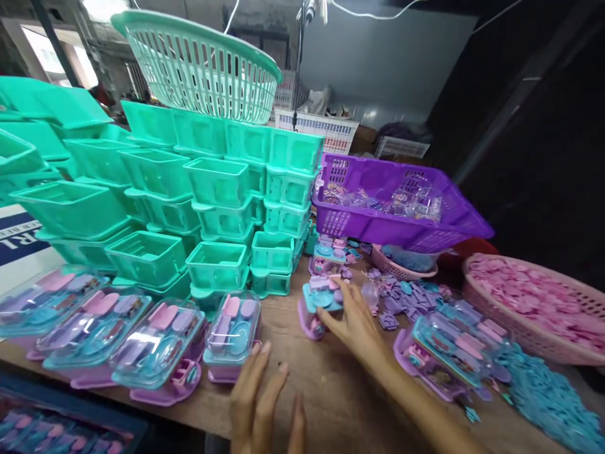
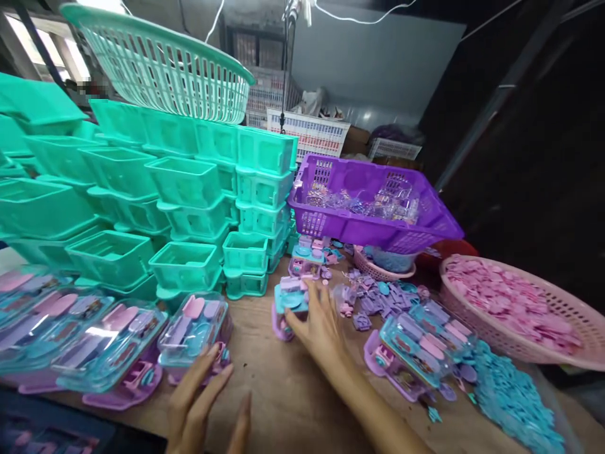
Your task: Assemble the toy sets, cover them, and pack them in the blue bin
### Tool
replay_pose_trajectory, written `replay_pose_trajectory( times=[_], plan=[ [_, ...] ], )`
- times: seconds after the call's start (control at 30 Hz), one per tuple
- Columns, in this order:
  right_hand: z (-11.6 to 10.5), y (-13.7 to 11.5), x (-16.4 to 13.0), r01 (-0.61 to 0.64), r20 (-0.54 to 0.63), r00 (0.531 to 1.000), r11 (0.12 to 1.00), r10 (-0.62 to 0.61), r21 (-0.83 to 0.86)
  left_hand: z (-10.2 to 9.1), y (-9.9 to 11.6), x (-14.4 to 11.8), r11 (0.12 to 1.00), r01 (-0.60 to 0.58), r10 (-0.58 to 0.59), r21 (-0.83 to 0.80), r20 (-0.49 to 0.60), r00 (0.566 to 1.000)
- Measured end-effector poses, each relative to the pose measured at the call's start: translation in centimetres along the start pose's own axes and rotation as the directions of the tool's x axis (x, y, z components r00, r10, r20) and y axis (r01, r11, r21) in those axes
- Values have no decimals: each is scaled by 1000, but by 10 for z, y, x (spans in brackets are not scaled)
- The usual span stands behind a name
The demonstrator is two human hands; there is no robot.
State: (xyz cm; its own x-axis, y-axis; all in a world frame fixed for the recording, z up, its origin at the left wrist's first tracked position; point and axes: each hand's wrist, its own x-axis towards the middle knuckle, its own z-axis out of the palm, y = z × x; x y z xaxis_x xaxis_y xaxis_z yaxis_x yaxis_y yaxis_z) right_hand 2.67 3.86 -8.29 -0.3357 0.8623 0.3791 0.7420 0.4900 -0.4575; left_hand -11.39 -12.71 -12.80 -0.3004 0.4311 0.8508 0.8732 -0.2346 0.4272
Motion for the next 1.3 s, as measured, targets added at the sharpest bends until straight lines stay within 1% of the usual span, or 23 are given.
replay_pose_trajectory(
  times=[0.03, 0.1, 0.17, 0.23, 0.3, 0.43, 0.53, 0.6, 0.63, 0.67, 0.7, 0.73, 0.77, 0.8, 0.83, 0.87, 0.93, 1.0, 1.07, 1.13, 1.2, 1.27, 1.3],
  plan=[
    [-10, 1, -11, 44, 58, 997, 997, -48, 65, 7, 5, -4, 998, 41, -37, -52, 70, 997],
    [-35, 7, -21, 53, 142, 987, 989, -73, 140, 21, 9, -9, 982, 164, -141, -93, 218, 966],
    [-61, 20, -10, -30, 139, 990, 999, 25, 37, 33, 6, -10, 962, 254, -207, -95, 350, 914],
    [-78, 36, 17, -152, 68, 984, 974, 166, -169, 40, 3, -11, 952, 290, -220, -98, 439, 871],
    [-84, 52, 48, -254, 24, 963, 933, 268, -254, 43, 5, -14, 945, 313, -235, -97, 468, 852],
    [-78, 72, 89, -391, -2, 917, 900, 398, -193, 40, 27, -26, 939, 329, -261, -98, 422, 868],
    [-83, 74, 89, -429, -60, 903, 901, 426, -70, 41, 37, -25, 933, 334, -253, -136, 413, 875],
    [-88, 66, 76, -419, -110, 901, 907, 420, 38, 46, 36, -15, 914, 370, -261, -166, 459, 850],
    [-90, 60, 67, -404, -123, 896, 898, 427, 176, 50, 35, -8, 898, 401, -271, -180, 491, 828],
    [-90, 51, 56, -380, -112, 887, 847, 447, 372, 54, 34, -2, 878, 437, -284, -193, 525, 802],
    [-88, 40, 44, -352, -62, 878, 729, 474, 588, 59, 33, 2, 856, 475, -299, -206, 553, 778],
    [-85, 28, 31, -324, 24, 870, 535, 493, 780, 62, 34, 6, 834, 507, -313, -218, 569, 760],
    [-80, 15, 18, -328, 133, 859, 331, 495, 885, 65, 35, 7, 817, 528, -324, -232, 574, 752],
    [-76, 4, 5, -363, 238, 841, 181, 485, 914, 67, 37, 6, 808, 536, -326, -244, 573, 752],
    [-71, -6, -8, -413, 316, 817, 106, 482, 904, 66, 39, 3, 803, 541, -329, -251, 570, 753],
    [-68, -14, -20, -465, 369, 790, 87, 490, 881, 65, 42, 0, 800, 545, -335, -253, 564, 754],
    [-66, -22, -42, -543, 399, 750, 146, 528, 827, 57, 47, -8, 791, 556, -351, -257, 554, 755],
    [-72, -18, -59, -586, 375, 749, 283, 546, 759, 46, 51, -13, 789, 546, -330, -281, 556, 763],
    [-83, -7, -71, -591, 312, 781, 481, 541, 647, 36, 52, -13, 792, 513, -271, -330, 563, 781],
    [-94, 5, -78, -551, 232, 833, 720, 502, 422, 29, 51, -10, 793, 482, -210, -373, 576, 790],
    [-98, 13, -81, -410, 123, 911, 898, 395, 156, 25, 49, -6, 791, 471, -186, -390, 580, 793],
    [-94, 16, -81, -172, 75, 982, 985, 172, -4, 24, 47, -3, 797, 456, -171, -395, 577, 799],
    [-90, 15, -81, -39, 86, 995, 999, 42, -34, 24, 46, -3, 800, 445, -160, -402, 571, 805]
  ],
)
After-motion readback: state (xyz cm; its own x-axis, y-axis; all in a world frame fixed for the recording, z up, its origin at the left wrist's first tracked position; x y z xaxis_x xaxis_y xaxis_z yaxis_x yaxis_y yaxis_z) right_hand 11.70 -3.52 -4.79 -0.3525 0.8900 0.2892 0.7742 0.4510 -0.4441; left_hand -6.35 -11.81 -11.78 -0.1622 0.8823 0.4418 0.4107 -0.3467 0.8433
